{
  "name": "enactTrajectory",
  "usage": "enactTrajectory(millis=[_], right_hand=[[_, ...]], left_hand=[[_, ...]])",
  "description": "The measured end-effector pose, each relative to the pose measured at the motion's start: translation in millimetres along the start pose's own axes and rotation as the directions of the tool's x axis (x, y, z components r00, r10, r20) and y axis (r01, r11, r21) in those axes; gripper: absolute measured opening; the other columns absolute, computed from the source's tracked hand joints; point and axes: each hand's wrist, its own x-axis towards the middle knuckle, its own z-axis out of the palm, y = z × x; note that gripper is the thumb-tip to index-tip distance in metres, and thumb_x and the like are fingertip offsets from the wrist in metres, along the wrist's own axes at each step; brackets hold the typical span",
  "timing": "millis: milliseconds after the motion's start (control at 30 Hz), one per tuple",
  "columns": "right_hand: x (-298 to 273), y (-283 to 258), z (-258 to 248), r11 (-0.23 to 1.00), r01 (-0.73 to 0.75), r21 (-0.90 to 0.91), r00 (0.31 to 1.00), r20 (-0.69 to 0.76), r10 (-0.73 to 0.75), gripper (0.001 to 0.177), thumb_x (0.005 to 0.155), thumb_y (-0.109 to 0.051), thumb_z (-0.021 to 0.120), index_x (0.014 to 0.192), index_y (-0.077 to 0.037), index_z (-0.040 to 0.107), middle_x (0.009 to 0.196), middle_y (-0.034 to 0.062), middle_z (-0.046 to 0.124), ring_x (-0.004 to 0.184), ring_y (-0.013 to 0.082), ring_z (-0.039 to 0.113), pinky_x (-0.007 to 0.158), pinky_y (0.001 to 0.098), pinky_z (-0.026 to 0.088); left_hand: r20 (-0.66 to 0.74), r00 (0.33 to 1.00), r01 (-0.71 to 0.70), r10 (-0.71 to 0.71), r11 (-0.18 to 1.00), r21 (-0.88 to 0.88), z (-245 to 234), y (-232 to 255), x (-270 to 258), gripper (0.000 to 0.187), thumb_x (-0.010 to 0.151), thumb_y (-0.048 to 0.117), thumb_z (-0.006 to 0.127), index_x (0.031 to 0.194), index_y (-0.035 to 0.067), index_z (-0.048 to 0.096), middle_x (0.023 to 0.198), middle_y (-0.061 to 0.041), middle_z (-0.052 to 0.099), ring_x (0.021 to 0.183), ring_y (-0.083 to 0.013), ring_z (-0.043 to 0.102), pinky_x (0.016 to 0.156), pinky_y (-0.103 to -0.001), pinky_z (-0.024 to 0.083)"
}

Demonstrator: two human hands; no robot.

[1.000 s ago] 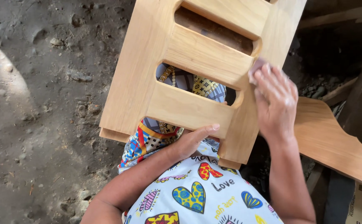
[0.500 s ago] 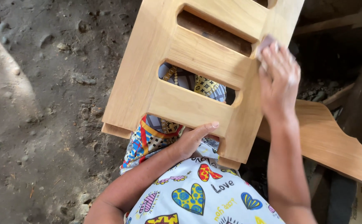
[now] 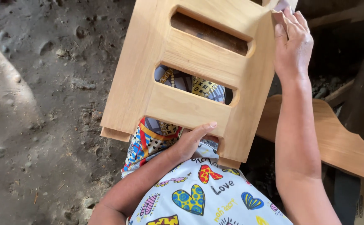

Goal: Sanding a wooden furniture component manually with sandpaper

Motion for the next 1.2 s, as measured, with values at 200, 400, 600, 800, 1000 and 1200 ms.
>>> enactTrajectory(millis=[200,400,600,800,1000,1200], right_hand=[[-35.3,-38.9,-8.2,0.996,0.055,-0.064,0.998,0.026,-0.054,0.035,0.105,0.01,0.059,0.14,0.01,0.061,0.142,0.0327,0.056,0.137,0.0497,0.045,0.114,0.0574,0.038],[-136.5,-113.0,-23.7,0.984,0.099,-0.148,0.995,0.012,-0.098,0.033,0.101,-0.011,0.068,0.132,-0.001,0.072,0.141,0.0198,0.066,0.135,0.0426,0.056,0.104,0.0455,0.043],[-119.2,-78.4,-19.4,0.972,0.163,-0.171,0.986,0.007,-0.164,0.029,0.102,-0.013,0.069,0.129,-0.005,0.076,0.137,0.0178,0.07,0.132,0.0395,0.059,0.101,0.0454,0.043],[-16.4,2.0,0.6,0.937,0.33,-0.112,0.939,-0.061,-0.338,0.024,0.11,0.0,0.066,0.126,0.014,0.077,0.125,0.032,0.072,0.117,0.0507,0.064,0.097,0.0508,0.049],[-36.4,-35.2,-8.4,0.943,0.298,-0.147,0.951,-0.041,-0.307,0.028,0.103,0.0,0.07,0.128,0.012,0.076,0.127,0.0322,0.071,0.12,0.0508,0.062,0.099,0.0534,0.048],[-137.5,-113.8,-27.6,0.989,0.075,-0.128,0.997,0.039,-0.071,0.032,0.103,-0.014,0.065,0.132,-0.004,0.073,0.141,0.0173,0.066,0.137,0.0387,0.055,0.11,0.045,0.036]], left_hand=[[0.055,0.998,-0.017,0.019,0.999,-0.035,-6.4,-11.5,8.8,0.046,0.087,0.031,0.067,0.119,-0.002,0.067,0.102,-0.013,0.071,0.086,-0.0229,0.069,0.07,-0.035,0.063],[-0.021,0.993,-0.117,0.116,0.95,-0.288,-9.0,-37.3,18.0,0.054,0.087,0.007,0.081,0.123,-0.022,0.053,0.107,-0.032,0.065,0.083,-0.0448,0.073,0.062,-0.058,0.064],[-0.041,0.993,-0.12,0.113,0.952,-0.28,-1.6,-20.1,9.7,0.052,0.085,0.005,0.081,0.122,-0.02,0.054,0.108,-0.032,0.066,0.08,-0.0444,0.072,0.06,-0.057,0.064],[-0.036,0.99,-0.138,0.133,0.956,-0.259,-13.7,-42.0,20.6,0.056,0.086,0.007,0.081,0.125,-0.02,0.05,0.109,-0.03,0.064,0.081,-0.0459,0.072,0.059,-0.06,0.063],[-0.006,0.988,-0.149,0.154,0.948,-0.28,-15.4,-47.7,27.7,0.054,0.088,0.008,0.08,0.124,-0.019,0.05,0.108,-0.03,0.064,0.082,-0.0466,0.072,0.058,-0.06,0.063],[0.008,0.989,-0.139,0.147,0.955,-0.263,-13.6,-41.5,21.4,0.053,0.088,0.007,0.078,0.126,-0.02,0.053,0.111,-0.03,0.064,0.086,-0.0473,0.071,0.062,-0.061,0.063]])
